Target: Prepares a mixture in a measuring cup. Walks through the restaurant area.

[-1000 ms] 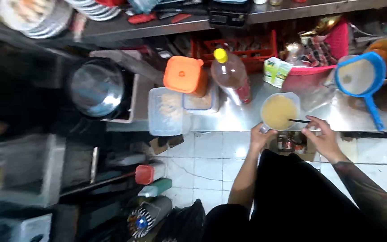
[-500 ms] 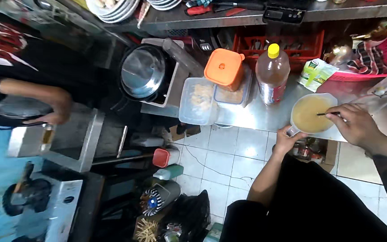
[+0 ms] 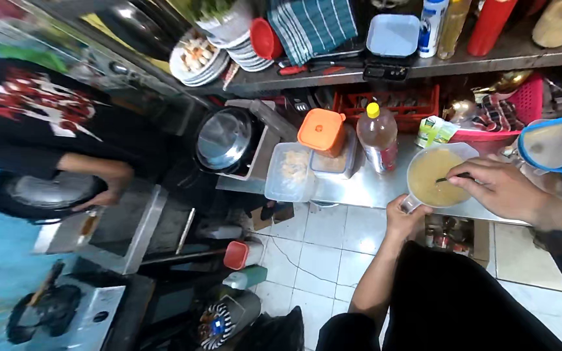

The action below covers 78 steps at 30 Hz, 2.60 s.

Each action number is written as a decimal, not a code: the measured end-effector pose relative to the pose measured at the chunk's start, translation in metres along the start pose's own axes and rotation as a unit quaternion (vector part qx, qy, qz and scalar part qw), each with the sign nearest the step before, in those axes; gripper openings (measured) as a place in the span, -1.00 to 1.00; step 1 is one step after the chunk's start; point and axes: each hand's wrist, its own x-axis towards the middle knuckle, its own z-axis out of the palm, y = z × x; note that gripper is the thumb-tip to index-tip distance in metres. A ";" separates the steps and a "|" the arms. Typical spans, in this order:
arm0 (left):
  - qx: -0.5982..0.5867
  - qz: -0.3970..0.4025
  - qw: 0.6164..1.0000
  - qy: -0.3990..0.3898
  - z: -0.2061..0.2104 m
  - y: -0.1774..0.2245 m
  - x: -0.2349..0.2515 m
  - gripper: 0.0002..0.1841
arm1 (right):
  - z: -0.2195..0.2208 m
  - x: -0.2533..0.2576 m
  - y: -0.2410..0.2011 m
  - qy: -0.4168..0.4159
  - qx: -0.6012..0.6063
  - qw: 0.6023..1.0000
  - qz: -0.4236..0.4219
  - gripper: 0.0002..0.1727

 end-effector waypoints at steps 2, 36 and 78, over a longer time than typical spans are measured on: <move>0.000 0.005 1.000 0.000 0.005 0.012 -0.001 -0.67 | -0.015 0.007 0.000 0.013 -0.046 0.999 -0.024 -0.67; -0.017 0.063 0.998 -0.024 0.073 0.072 0.005 -0.68 | -0.139 -0.011 -0.001 0.012 -0.027 1.000 0.005 -0.78; -0.005 0.107 0.991 -0.082 0.080 0.081 0.027 -0.64 | -0.143 -0.023 0.044 0.091 0.073 0.992 0.043 -0.71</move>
